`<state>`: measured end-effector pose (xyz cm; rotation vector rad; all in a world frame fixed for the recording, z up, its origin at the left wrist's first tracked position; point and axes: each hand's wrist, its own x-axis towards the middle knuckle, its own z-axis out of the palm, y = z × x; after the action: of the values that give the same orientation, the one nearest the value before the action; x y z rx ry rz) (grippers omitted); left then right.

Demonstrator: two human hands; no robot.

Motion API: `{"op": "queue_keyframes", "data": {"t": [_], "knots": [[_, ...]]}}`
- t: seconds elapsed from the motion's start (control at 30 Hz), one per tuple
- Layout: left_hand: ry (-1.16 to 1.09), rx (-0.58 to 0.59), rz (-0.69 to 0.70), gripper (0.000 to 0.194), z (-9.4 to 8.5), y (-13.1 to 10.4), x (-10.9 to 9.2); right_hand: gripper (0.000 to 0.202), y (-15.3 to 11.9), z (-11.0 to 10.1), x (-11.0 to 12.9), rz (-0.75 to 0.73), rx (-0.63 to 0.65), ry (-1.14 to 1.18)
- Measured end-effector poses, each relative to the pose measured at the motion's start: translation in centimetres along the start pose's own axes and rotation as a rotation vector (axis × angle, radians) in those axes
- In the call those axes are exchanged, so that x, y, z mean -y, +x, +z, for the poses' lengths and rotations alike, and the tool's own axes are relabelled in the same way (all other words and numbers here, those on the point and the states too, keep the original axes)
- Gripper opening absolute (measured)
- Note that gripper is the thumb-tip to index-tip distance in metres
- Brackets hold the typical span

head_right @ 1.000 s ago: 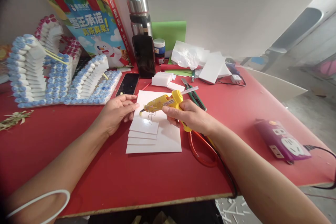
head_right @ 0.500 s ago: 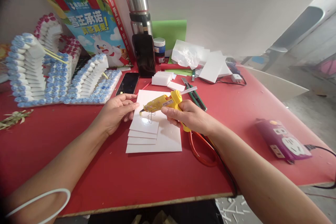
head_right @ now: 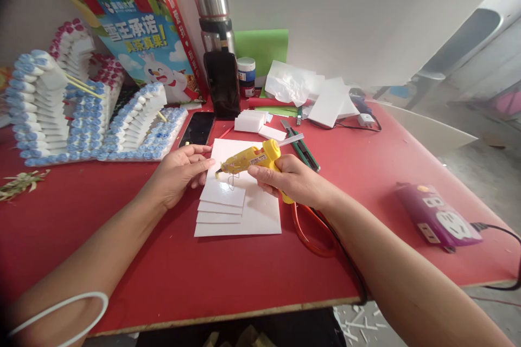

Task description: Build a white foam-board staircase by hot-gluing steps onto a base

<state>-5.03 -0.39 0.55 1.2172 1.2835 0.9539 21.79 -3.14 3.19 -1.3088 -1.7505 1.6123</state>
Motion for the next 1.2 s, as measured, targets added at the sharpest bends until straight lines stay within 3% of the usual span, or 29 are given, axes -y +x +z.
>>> {"op": "queue_keyframes", "data": {"t": [1.2], "knots": [[0.013,-0.003,-0.013,0.048,-0.01,0.15,0.04,0.054,-0.11,-0.33,0.28,-0.018,0.006,-0.032]]}}
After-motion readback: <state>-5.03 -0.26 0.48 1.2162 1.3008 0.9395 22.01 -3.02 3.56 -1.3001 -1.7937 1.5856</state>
